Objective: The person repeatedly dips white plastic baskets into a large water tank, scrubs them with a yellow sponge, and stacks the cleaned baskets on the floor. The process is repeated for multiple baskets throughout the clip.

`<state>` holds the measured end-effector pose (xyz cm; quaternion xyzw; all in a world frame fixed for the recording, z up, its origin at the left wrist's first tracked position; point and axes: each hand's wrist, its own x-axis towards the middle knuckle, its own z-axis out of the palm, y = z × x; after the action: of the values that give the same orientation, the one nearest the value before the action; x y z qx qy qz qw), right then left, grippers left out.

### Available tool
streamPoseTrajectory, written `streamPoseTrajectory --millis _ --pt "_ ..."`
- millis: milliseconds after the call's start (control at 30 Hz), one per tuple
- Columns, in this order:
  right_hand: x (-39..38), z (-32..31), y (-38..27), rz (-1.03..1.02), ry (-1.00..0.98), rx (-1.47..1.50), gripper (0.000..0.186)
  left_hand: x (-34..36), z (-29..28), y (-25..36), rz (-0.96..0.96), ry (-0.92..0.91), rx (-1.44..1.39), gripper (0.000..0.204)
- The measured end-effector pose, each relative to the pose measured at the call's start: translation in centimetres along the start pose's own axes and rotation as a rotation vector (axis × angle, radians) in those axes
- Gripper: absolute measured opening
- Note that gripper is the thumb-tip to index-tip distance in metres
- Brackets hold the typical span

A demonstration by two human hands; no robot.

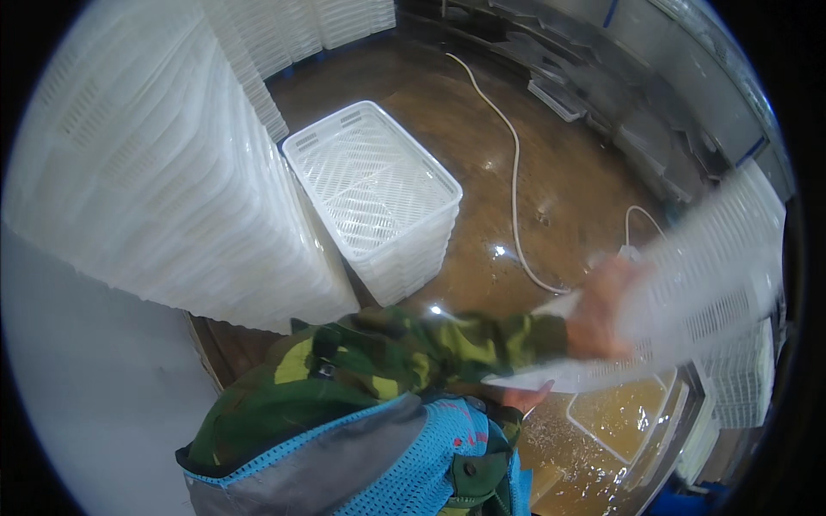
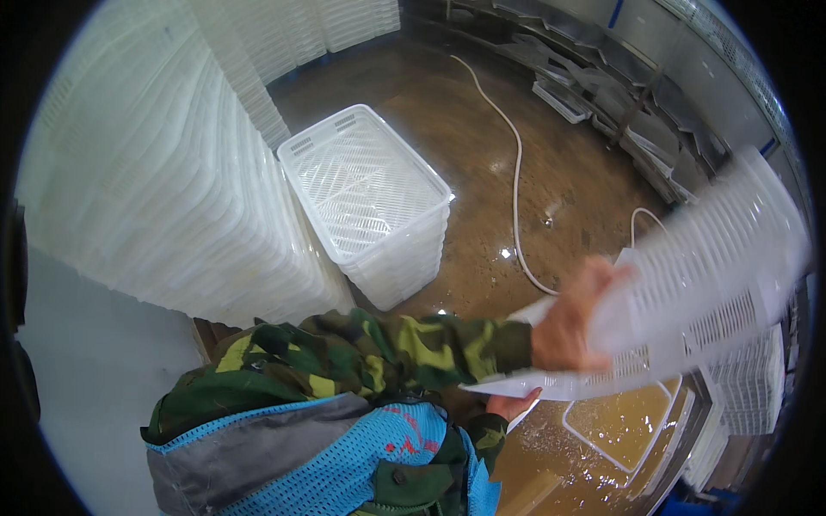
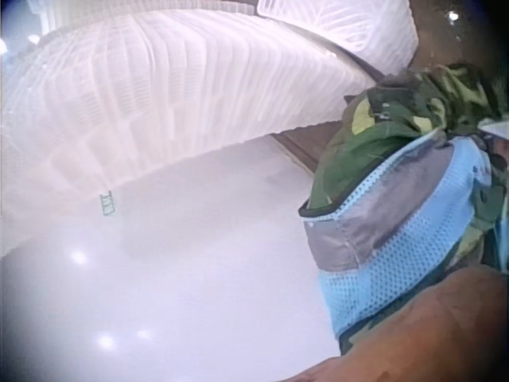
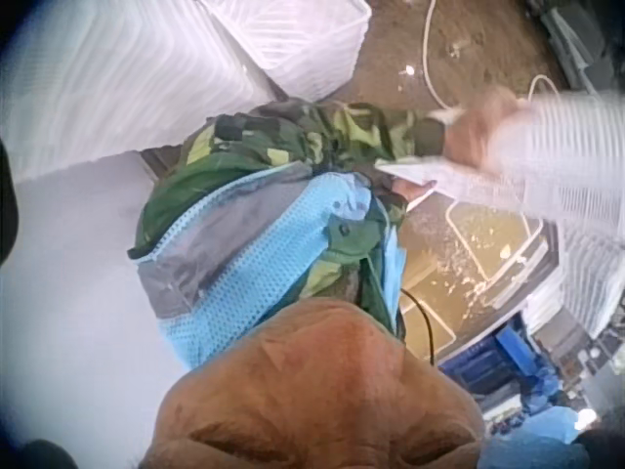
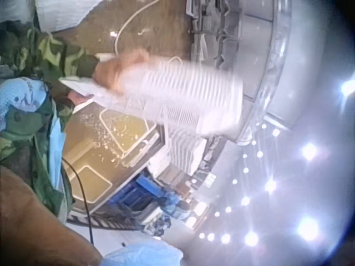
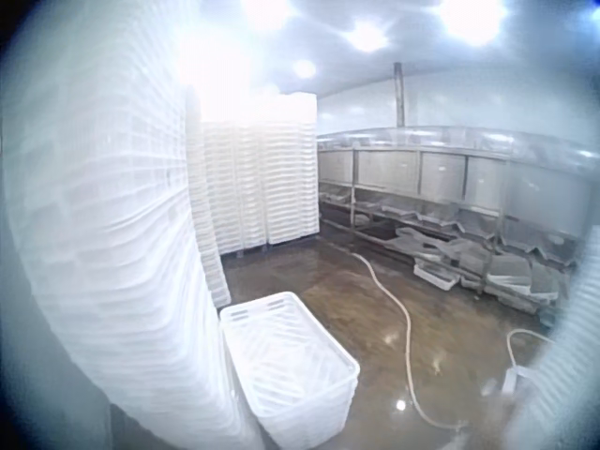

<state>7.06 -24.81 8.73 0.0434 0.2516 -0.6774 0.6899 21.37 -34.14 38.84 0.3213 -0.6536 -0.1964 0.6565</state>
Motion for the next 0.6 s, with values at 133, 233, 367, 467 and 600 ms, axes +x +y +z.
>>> streamPoseTrajectory --millis 133,233,367,467,600 --pt "-0.3 7.6 0.2 0.027 0.01 -0.362 0.057 2.1 -13.4 -1.2 -0.407 0.274 0.093 0.085" --pt "1.7 13.8 4.1 0.121 -0.103 -0.551 0.051 1.0 -23.5 -5.5 -0.303 0.597 0.135 0.076" --pt "8.0 19.6 8.9 0.315 -0.227 -0.619 0.04 -2.2 -33.2 -5.2 -0.485 0.73 0.346 0.083" --pt "8.0 26.8 17.8 0.284 -0.181 -0.869 0.036 -10.6 -34.7 -8.2 -0.461 0.635 0.636 0.083" --pt "7.4 28.1 26.6 0.281 -0.178 -1.27 0.043 -20.9 -32.3 -9.5 -0.728 0.717 0.482 0.086"
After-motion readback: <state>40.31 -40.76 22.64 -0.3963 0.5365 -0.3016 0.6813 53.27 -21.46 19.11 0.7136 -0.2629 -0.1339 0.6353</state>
